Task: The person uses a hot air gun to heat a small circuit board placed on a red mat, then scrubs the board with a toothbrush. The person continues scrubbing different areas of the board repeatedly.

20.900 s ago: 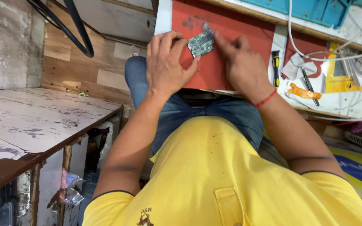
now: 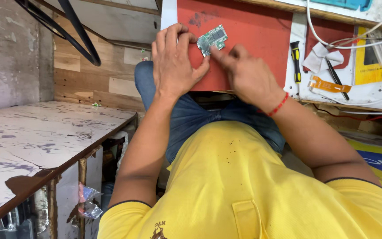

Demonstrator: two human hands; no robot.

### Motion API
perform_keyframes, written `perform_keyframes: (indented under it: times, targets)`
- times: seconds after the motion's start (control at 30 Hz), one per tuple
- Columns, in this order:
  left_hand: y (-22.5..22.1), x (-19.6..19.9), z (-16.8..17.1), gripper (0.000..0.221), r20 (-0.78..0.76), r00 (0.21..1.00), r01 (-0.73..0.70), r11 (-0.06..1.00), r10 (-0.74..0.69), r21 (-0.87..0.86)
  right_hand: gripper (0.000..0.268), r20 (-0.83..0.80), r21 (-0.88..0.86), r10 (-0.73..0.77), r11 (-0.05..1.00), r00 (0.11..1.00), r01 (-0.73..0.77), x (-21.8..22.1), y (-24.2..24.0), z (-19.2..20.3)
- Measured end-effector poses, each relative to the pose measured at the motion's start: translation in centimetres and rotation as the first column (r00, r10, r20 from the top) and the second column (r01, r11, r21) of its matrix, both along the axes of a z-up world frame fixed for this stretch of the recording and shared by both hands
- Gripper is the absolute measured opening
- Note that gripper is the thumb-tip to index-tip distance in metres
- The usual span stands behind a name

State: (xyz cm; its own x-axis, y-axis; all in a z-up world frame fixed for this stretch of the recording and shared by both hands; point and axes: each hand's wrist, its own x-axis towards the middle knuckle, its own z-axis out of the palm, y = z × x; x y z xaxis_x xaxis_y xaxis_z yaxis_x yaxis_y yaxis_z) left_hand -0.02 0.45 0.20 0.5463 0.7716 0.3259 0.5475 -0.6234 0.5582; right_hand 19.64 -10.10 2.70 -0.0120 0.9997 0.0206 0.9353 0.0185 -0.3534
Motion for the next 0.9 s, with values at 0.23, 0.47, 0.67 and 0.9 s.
perform_keyframes:
  times: [0.23, 0.47, 0.67, 0.9]
  targets:
    - [-0.1, 0.0, -0.2, 0.047, -0.008, 1.000, 0.004, 1.000, -0.004, 0.006, 0.048, -0.057, -0.025, -0.016, 1.000, 0.998, 0.015, -0.3, 0.4, 0.9]
    - [-0.2, 0.0, -0.1, 0.045, -0.018, 1.000, -0.004, 1.000, 0.004, -0.021, 0.061, 0.032, -0.019, 0.014, 1.000, 0.999, -0.014, 0.2, -0.4, 0.0]
    - [-0.4, 0.2, -0.2, 0.045, -0.003, 1.000, -0.005, 1.000, 0.005, -0.016, 0.054, -0.017, -0.015, -0.140, 0.990, 0.990, 0.140, -0.2, -0.2, 0.9]
    - [-0.7, 0.3, -0.3, 0.047, 0.000, 1.000, 0.020, 1.000, -0.020, -0.022, 0.051, -0.007, -0.050, -0.076, 0.996, 0.997, 0.076, -0.2, -0.5, 1.1]
